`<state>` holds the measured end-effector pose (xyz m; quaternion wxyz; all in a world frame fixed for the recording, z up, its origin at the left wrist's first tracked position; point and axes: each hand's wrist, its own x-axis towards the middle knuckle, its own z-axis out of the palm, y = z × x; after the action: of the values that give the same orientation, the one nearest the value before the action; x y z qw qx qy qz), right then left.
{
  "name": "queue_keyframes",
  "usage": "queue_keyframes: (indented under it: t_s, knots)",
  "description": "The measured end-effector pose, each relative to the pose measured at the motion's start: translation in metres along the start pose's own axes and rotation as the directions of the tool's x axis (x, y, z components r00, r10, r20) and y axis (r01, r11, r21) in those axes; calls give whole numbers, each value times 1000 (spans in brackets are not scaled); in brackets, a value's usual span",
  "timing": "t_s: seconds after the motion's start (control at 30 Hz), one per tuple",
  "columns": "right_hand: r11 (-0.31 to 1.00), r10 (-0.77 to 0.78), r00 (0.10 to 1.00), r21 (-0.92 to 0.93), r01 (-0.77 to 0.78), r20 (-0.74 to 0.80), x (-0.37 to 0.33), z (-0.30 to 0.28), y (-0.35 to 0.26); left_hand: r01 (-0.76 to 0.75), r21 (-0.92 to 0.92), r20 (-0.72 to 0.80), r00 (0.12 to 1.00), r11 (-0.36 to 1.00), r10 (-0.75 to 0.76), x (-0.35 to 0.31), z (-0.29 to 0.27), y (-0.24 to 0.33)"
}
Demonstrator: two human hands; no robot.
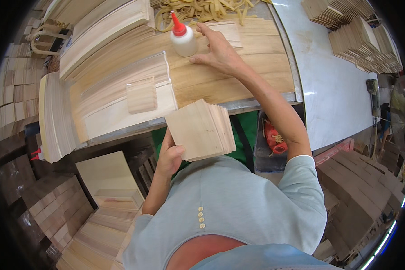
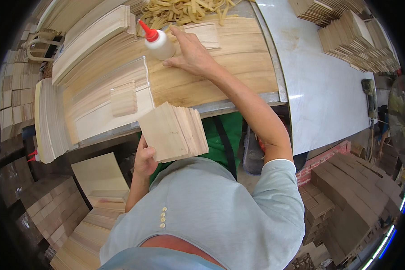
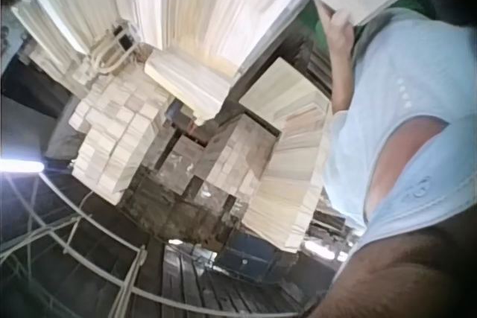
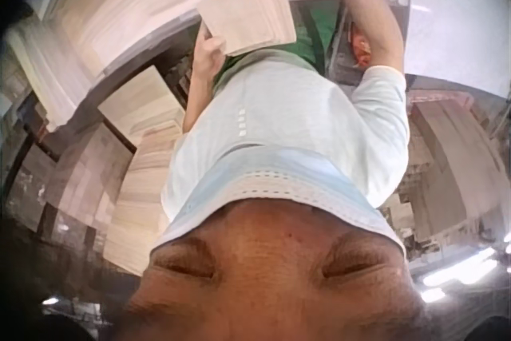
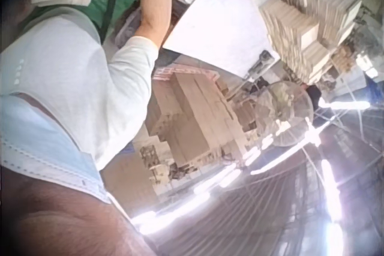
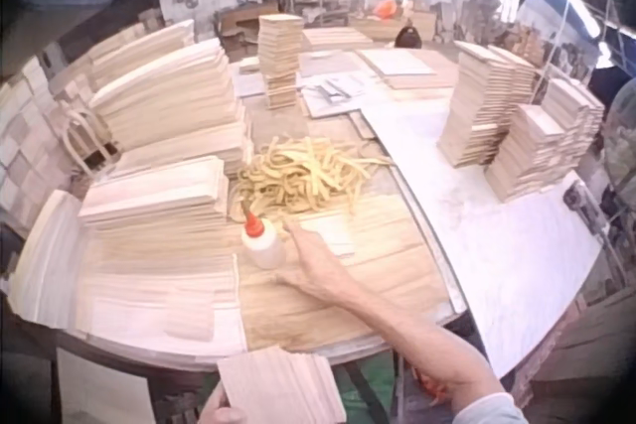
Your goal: Applying glue to wooden panels and stacking them to assemble wooden components in a factory setting.
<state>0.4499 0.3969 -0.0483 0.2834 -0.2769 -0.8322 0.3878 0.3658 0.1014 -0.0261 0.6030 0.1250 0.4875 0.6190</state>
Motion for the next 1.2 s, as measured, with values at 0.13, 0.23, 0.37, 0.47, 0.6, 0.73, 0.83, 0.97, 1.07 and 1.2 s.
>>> queue_keyframes:
  t_s: [0.13, 0.23, 0.37, 0.47, 0.6, 0.73, 0.83, 0.97, 1.07, 1.2]
  knots:
    - [1000, 11, 1000, 13, -11, -6, 18, 21, -4, 46, -8, 27, 999, 999, -46, -3, -1, 7]
    - [996, 87, 994, 19, -86, -73, 22, 29, -11, 33, -3, 43, 999, 999, -33, 2, -2, 12]
    - [1000, 22, 996, -1, -22, -92, 31, 41, -9, 5, 1, 46, 999, 1000, -5, 11, 0, 19]
    - [1000, 7, 992, -23, -10, -123, 18, 27, -7, -31, -12, 46, 998, 999, 31, 22, 2, 27]
    - [723, 477, 869, 505, -472, 128, -57, -62, -27, -460, 282, 197, 886, 842, 419, 41, 38, 50]
    - [350, 381, 833, 771, -532, 401, -125, -79, -9, -849, 395, 878, 238, -350, 414, 74, 57, 78]
    - [219, 325, 838, 827, -518, 438, -139, -71, -17, -742, 311, 944, 167, -594, 285, 81, 67, 71]
    - [135, 418, 829, 877, -461, 371, -159, -62, -36, -651, 224, 975, 158, -725, 159, 94, 74, 54]
    - [155, 491, 803, 873, -462, 338, -154, -56, -48, -642, 158, 986, 144, -750, 84, 98, 80, 48]
    - [173, 479, 798, 852, -494, 365, -155, -63, -40, -642, 131, 988, 144, -755, 50, 92, 89, 49]
